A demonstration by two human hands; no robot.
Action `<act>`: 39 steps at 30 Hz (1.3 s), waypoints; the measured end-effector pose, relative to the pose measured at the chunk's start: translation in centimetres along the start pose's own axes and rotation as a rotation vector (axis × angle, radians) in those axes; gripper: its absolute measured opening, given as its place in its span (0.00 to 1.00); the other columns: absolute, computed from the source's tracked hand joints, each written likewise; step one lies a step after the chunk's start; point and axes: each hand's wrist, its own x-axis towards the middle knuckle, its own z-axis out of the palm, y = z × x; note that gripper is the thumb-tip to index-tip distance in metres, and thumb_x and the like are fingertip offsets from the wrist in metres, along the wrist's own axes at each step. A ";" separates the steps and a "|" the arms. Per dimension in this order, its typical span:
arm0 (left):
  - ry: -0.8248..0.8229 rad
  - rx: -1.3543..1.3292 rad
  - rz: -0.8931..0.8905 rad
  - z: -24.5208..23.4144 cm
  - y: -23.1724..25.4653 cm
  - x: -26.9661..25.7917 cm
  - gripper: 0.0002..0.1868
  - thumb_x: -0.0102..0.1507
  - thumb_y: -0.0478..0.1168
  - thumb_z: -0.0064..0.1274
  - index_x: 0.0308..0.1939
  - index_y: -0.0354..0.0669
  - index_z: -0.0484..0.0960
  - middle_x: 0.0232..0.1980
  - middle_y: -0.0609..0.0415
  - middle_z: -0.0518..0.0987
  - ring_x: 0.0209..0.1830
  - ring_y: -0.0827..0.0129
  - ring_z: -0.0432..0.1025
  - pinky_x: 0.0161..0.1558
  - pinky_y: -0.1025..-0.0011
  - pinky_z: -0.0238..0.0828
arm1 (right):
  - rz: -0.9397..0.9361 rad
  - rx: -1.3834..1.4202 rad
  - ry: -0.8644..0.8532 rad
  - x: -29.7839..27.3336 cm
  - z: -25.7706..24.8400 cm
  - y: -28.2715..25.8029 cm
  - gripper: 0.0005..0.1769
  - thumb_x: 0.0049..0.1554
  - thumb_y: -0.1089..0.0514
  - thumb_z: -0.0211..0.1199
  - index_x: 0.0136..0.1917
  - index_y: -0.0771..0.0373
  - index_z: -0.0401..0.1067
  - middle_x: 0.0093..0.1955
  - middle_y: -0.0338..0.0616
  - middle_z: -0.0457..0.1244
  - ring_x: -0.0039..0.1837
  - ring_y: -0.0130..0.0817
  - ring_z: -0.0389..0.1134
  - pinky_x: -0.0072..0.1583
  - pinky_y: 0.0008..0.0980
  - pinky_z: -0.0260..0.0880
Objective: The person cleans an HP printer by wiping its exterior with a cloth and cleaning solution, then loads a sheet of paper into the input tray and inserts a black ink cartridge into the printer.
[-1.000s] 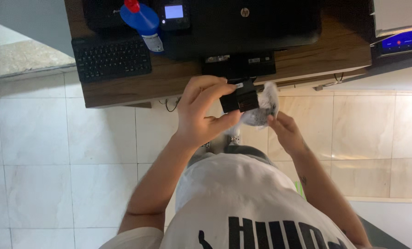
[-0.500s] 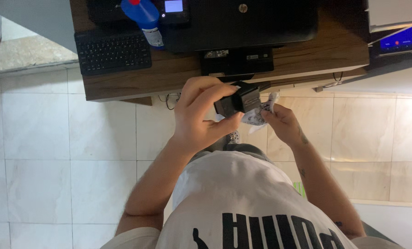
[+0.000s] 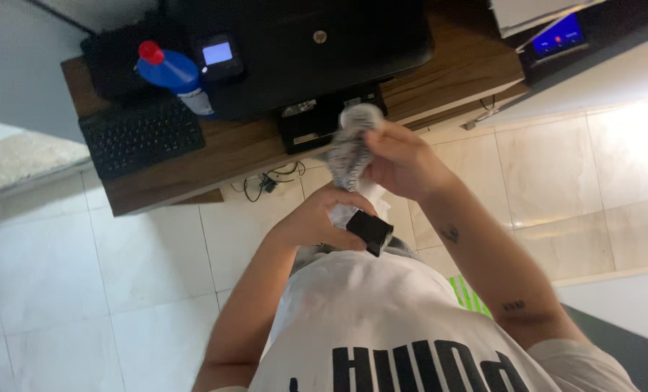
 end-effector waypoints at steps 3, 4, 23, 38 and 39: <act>0.053 -0.095 -0.039 -0.5 -0.3 0.5 0.24 0.51 0.43 0.76 0.49 0.46 0.87 0.47 0.56 0.84 0.50 0.68 0.77 0.59 0.66 0.74 | 0.128 -0.172 0.126 0.3 -1.5 -0.2 0.21 0.70 0.49 0.52 0.64 0.68 0.69 0.59 0.50 0.68 0.60 0.38 0.71 0.62 0.40 0.74; 0.118 -0.151 -0.022 -0.6 -0.2 0.7 0.24 0.51 0.42 0.75 0.49 0.45 0.86 0.47 0.57 0.85 0.49 0.69 0.78 0.58 0.68 0.75 | 0.064 -0.501 0.259 -0.2 -2.4 -0.1 0.21 0.70 0.48 0.51 0.62 0.67 0.71 0.55 0.51 0.68 0.57 0.37 0.71 0.58 0.38 0.74; -0.166 0.178 0.155 3.4 2.2 10.4 0.28 0.57 0.34 0.70 0.60 0.41 0.81 0.60 0.50 0.84 0.63 0.65 0.77 0.67 0.65 0.71 | -0.048 0.309 0.448 -12.1 -6.7 5.8 0.23 0.70 0.41 0.55 0.63 0.64 0.67 0.48 0.51 0.66 0.42 0.36 0.70 0.43 0.31 0.72; 0.464 0.001 -0.377 2.9 -6.9 28.2 0.31 0.70 0.60 0.46 0.61 0.35 0.78 0.60 0.46 0.81 0.60 0.66 0.73 0.63 0.70 0.65 | -0.512 0.120 0.337 -11.1 -20.9 -16.1 0.22 0.70 0.49 0.56 0.71 0.60 0.64 0.62 0.48 0.68 0.59 0.41 0.72 0.57 0.37 0.76; 0.491 -0.032 -0.355 2.9 -7.3 29.4 0.32 0.70 0.59 0.47 0.57 0.30 0.80 0.56 0.45 0.80 0.56 0.65 0.72 0.60 0.68 0.66 | -0.499 0.097 0.317 -10.7 -21.4 -17.3 0.22 0.70 0.49 0.56 0.71 0.62 0.64 0.61 0.48 0.68 0.59 0.39 0.72 0.57 0.37 0.77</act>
